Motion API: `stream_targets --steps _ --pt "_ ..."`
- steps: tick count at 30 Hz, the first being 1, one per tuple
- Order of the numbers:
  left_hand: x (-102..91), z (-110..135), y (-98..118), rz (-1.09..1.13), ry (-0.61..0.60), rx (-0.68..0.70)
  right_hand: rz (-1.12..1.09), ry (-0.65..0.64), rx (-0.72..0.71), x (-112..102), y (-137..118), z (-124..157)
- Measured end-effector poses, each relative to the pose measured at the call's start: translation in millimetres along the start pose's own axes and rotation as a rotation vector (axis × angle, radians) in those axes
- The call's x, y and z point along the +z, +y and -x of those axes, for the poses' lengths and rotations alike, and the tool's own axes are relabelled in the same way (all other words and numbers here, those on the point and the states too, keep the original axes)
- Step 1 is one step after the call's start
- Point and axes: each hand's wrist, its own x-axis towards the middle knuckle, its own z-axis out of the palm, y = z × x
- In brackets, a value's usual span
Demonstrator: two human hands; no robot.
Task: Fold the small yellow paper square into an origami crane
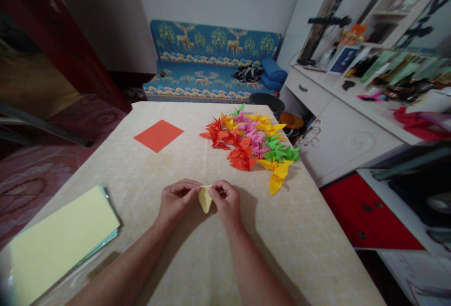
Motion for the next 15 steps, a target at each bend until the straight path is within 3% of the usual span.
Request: stream_targets --steps 3,15 --pt "0.1 0.7 3.0 -0.015 0.002 -0.010 -0.006 -0.002 0.008 -0.1 0.1 -0.2" --pt "-3.4 4.7 -1.5 -0.206 -0.082 0.167 0.001 0.052 0.046 0.1 1.8 0.3"
